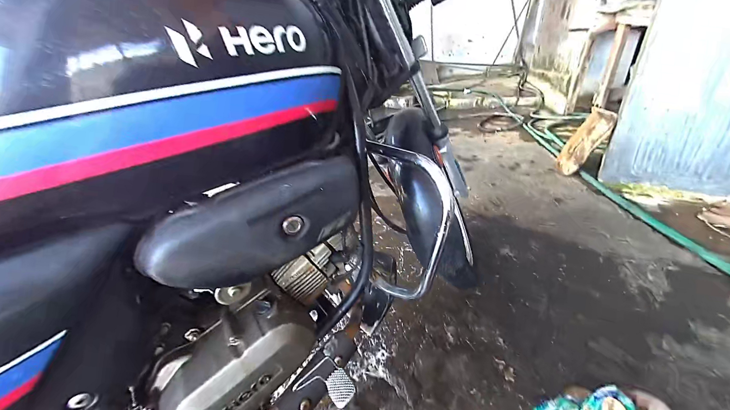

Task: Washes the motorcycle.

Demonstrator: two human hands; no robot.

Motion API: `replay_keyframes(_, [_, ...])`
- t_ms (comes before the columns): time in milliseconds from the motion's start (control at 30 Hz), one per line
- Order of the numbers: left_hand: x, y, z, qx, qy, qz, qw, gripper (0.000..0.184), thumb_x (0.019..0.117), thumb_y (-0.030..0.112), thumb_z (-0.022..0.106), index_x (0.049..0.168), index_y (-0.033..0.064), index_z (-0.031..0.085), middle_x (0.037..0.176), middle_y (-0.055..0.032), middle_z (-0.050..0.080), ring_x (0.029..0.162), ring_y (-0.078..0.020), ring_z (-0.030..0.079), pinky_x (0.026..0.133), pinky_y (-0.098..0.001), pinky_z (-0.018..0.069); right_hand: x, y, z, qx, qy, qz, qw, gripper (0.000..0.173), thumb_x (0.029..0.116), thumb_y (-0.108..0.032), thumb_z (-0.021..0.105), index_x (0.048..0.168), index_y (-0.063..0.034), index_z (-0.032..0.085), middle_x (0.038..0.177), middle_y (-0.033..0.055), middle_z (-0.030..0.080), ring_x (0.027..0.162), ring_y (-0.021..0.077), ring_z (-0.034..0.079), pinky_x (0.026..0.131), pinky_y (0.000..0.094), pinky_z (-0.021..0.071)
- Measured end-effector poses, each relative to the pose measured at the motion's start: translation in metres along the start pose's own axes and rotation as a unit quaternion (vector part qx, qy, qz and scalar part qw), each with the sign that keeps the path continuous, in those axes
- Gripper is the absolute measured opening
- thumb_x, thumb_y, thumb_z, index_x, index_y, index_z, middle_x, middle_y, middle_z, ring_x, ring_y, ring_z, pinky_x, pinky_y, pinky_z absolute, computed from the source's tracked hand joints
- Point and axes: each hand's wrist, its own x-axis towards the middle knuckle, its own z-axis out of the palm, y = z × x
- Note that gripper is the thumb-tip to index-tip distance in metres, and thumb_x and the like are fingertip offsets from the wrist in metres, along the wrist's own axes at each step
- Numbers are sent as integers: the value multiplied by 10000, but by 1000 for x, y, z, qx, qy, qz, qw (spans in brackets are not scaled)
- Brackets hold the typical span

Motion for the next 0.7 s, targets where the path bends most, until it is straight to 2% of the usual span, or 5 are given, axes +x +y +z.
replay_keyframes(167, [-56, 156, 6, -88, -53, 138, 985, 386, 1097, 282, 408, 1405, 52, 438, 1075, -126, 663, 884, -207, 700, 743, -390, 617, 61, -200, -10, 49, 55, -322, 944, 377, 823, -283, 720, 1137, -76, 693, 999, -45, 734, 866, 11, 687, 782, 224, 606])
replay_keyframes(267, [-61, 231, -25, -16, -8, 247, 969, 433, 1082, 205, 437, 1492, 68, 417, 1242, -179, 651, 1010, -280, 696, 762, -436, 599, 111, -317, 16, -54, 134, -437, 888, 254, 873, -113, 672, 1103, -20, 727, 1051, 75, 747, 929, 129, 715, 850, 356, 607])
replay_keyframes(400, [-79, 276, -95, -15, 137, 306, 942, 377, 1103, 224, 417, 1420, 37, 499, 1271, -165, 655, 1024, -254, 692, 786, -403, 582, 202, -379, 79, -291, 63, -325, 898, 501, 897, -200, 741, 1373, -89, 627, 1423, 212, 578, 1341, 398, 533, 1085, 621, 443])
replay_keyframes(567, [-106, 280, -165, -83, 209, 322, 920, 393, 1129, 278, 235, 1360, 71, 475, 1102, -58, 708, 885, -153, 715, 722, -326, 580, 257, -406, 150, -424, -36, -193, 884, 388, 1007, -185, 600, 1352, -8, 608, 1360, 278, 603, 1280, 489, 558, 995, 689, 447])
replay_keyframes(700, [-88, 256, -175, -92, 215, 296, 926, 369, 1128, 259, 273, 1342, 50, 490, 1019, -60, 702, 793, -133, 690, 690, -294, 562, 294, -421, 160, -451, -103, -199, 864, 476, 912, -102, 716, 1324, 90, 576, 1352, 321, 580, 1281, 490, 548, 1018, 684, 432])
